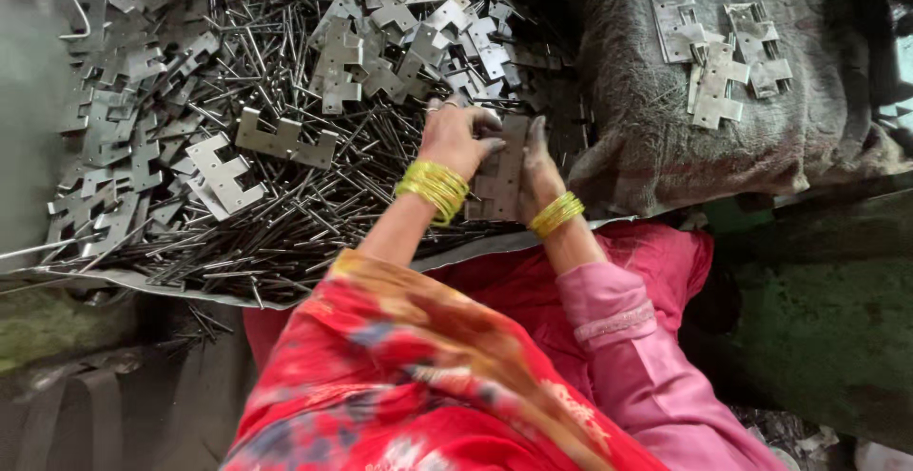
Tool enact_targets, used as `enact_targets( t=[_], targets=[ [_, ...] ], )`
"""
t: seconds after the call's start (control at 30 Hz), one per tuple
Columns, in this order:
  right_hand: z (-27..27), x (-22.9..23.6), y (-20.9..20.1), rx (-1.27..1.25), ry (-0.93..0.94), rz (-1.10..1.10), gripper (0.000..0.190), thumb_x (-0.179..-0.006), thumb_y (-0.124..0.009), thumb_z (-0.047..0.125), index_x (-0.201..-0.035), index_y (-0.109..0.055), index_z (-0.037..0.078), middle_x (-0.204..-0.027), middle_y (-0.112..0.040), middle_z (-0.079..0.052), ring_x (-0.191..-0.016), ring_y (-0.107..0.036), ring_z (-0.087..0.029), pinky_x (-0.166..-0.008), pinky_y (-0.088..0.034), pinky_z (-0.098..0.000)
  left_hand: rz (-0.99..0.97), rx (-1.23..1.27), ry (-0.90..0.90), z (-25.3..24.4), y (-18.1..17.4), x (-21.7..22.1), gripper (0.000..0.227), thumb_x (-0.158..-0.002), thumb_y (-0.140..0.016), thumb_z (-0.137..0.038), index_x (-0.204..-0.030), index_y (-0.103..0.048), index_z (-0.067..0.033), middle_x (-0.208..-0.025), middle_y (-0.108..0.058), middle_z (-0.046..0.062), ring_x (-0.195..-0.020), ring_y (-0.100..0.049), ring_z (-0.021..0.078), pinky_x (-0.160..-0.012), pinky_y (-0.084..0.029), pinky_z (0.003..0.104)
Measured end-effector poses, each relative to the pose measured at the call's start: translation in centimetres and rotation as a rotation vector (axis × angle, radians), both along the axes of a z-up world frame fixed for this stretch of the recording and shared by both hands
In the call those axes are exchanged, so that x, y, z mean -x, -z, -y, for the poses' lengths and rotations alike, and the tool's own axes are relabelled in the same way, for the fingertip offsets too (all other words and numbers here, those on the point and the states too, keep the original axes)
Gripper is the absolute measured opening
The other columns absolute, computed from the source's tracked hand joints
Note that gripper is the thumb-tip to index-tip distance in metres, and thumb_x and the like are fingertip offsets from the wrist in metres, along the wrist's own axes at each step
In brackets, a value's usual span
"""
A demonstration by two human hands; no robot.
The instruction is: The person sits on the floor and repeatedly picks up metal plates and pins from a large pile, inserts the pins into the plates, and places the assembled units aside. The hands work continuously with the metal components without using any tools.
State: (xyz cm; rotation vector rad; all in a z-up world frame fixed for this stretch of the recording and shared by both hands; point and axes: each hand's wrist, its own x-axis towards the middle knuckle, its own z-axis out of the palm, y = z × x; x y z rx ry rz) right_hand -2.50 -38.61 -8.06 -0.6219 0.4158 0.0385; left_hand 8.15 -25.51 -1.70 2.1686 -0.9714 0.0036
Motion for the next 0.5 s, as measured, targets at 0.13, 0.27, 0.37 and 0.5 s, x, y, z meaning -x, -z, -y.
enact_targets(
  t=[0.13,0.27,0.37,0.5],
  targets=[
    [-1.9,-1.1,4.1,0.116,0.258,0.012,0.049,-0.095,-0.070,0.040,-0.129,-0.063,0.006,-0.114,-0.072,-0.010,-0.096,-0.073,-0.027,-0.085,-0.062,-0.0477,0.101,0.359,-0.359,-1.6,4.2,3.3,0.045,-0.076,-0.079,-0.017,-0.114,-0.069,0.0040,-0.108,-0.070,0.023,-0.098,-0.066,0.0371,-0.087,-0.052,0.047],
    [-5.4,-4.0,6.2,0.253,0.401,0.061,0.040,-0.094,-0.081,0.025,-0.120,-0.067,-0.001,-0.110,-0.075,-0.016,-0.092,-0.074,-0.030,-0.081,-0.060,-0.0465,-0.596,0.283,-0.247,-6.6,4.7,5.2,0.028,-0.092,-0.072,-0.019,-0.112,-0.068,0.0001,-0.097,-0.075,0.017,-0.091,-0.071,0.0309,-0.086,-0.056,0.043],
    [-6.7,-3.8,2.8,0.898,0.543,0.196,0.043,-0.096,-0.084,0.022,-0.128,-0.062,0.003,-0.118,-0.068,-0.008,-0.102,-0.069,-0.021,-0.088,-0.055,-0.0410,-0.548,0.140,-0.143,-11.1,2.1,3.8,0.027,-0.092,-0.068,-0.019,-0.114,-0.070,-0.0025,-0.100,-0.076,0.018,-0.094,-0.069,0.0342,-0.084,-0.056,0.045],
    [-5.8,-2.1,-4.2,1.954,0.073,0.610,0.046,-0.075,-0.085,0.022,-0.113,-0.069,0.000,-0.101,-0.073,-0.020,-0.092,-0.070,-0.037,-0.080,-0.055,-0.0439,-0.239,-0.243,0.134,-14.0,-1.5,0.9,0.030,-0.086,-0.068,-0.020,-0.112,-0.072,-0.0069,-0.106,-0.073,0.018,-0.101,-0.067,0.0367,-0.086,-0.052,0.045]
  ],
)
